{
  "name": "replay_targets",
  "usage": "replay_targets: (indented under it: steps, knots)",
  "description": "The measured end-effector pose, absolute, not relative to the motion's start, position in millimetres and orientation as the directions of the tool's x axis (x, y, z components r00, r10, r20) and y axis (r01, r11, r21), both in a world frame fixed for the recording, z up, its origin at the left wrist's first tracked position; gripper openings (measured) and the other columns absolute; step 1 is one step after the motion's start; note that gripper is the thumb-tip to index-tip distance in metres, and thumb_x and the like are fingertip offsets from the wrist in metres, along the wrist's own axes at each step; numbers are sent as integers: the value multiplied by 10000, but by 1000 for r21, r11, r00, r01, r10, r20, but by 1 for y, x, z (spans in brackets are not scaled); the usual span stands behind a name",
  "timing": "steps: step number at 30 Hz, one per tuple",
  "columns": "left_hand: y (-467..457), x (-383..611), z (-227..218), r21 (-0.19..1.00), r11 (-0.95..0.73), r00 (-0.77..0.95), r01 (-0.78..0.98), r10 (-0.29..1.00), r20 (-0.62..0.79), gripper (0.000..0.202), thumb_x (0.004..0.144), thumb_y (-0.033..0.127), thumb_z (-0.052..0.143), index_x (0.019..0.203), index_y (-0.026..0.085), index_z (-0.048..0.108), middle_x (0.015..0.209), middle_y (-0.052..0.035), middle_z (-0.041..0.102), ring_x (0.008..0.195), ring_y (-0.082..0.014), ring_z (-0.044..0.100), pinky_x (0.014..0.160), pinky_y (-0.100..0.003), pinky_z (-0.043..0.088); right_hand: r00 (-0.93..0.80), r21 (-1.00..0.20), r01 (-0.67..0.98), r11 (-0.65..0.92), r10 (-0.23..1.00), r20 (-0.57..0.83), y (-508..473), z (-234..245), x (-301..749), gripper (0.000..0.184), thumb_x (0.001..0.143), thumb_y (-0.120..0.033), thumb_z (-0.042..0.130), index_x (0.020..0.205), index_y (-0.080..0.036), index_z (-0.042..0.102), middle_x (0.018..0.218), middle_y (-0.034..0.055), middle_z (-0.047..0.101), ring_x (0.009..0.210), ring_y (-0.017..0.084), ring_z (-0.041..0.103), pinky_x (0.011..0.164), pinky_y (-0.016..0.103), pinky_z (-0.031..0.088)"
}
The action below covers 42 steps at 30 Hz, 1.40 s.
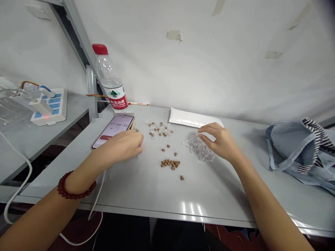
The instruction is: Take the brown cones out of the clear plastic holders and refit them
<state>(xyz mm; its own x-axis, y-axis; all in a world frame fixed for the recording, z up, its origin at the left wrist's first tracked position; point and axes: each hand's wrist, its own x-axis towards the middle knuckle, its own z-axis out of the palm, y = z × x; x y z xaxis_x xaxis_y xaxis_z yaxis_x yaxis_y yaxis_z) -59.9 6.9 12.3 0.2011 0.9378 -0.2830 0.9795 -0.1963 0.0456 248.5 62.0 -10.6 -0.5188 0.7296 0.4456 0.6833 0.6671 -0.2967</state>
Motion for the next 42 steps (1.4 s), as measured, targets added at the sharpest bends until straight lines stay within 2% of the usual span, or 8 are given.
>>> replay_targets:
  steps: [4, 9, 12, 18, 22, 27, 31, 42]
  knots:
    - [5, -56, 15, 191, -250, 294, 949, 922, -253, 173, 678, 103, 454, 527, 189, 467, 456, -11, 530, 443, -150, 469, 435, -262, 255, -543, -257, 625, 737, 647, 535, 55, -11, 237, 157, 883, -194, 514, 846, -202, 667, 844, 74, 697, 851, 246, 592, 693, 395, 495]
    - [-1, -67, 20, 287, -268, 324, 920, 931, -170, 155, 691, 345, 621, 661, 208, 556, 540, 15, 568, 451, -145, 488, 406, -227, 264, -572, -239, 578, 780, 596, 564, 52, -14, 228, 178, 889, -169, 498, 822, -210, 657, 815, 69, 693, 785, 232, 583, 694, 402, 482]
    - [-4, -71, 16, 352, -215, 323, 911, 902, -286, 396, 496, 433, 781, 760, 224, 573, 534, 36, 544, 461, -173, 521, 399, -224, 262, -570, -230, 582, 780, 593, 569, 51, -14, 226, 174, 890, -164, 499, 818, -207, 651, 814, 67, 691, 778, 226, 578, 690, 392, 481]
    - [-10, -60, 13, 461, -173, 425, 870, 738, -525, 82, 627, 178, 607, 656, 205, 535, 484, 40, 569, 416, -157, 548, 417, -232, 326, -597, -227, 561, 796, 578, 556, 49, -16, 222, 167, 889, -157, 499, 819, -189, 647, 807, 78, 684, 763, 221, 564, 688, 382, 479]
    - [-7, -50, 18, 496, -319, 494, 808, 826, -273, 106, 662, 124, 543, 699, 197, 610, 572, 15, 642, 547, -156, 599, 441, -215, 367, -606, -314, 497, 809, 583, 542, 41, -18, 211, 170, 901, -175, 495, 827, -190, 647, 801, 70, 678, 759, 207, 566, 702, 370, 482]
    - [-2, -28, 10, 746, -314, 459, 587, 888, 13, 197, 794, 261, 591, 949, 156, 654, 669, -5, 686, 618, -136, 650, 601, -230, 511, -559, -590, 465, 659, 736, 382, 19, -13, 193, 163, 913, -289, 528, 1002, -218, 645, 895, 43, 696, 835, 183, 626, 707, 320, 499]
    - [-4, -12, -5, 759, -402, 395, 513, 895, 207, 139, 816, 221, 592, 934, 148, 601, 787, -32, 706, 710, -133, 670, 638, -218, 531, -563, -685, 436, 584, 771, 299, 8, -10, 185, 240, 897, -338, 559, 1103, -231, 623, 848, 13, 702, 728, 149, 639, 640, 280, 496]
    - [-9, -2, -6, 796, -386, 290, 465, 917, 275, 57, 777, 206, 660, 731, 173, 666, 680, 21, 690, 636, -109, 613, 582, -189, 484, -550, -847, 323, 422, 812, 195, 10, -8, 186, 145, 878, -253, 559, 905, -218, 697, 867, 19, 719, 811, 166, 649, 746, 316, 500]
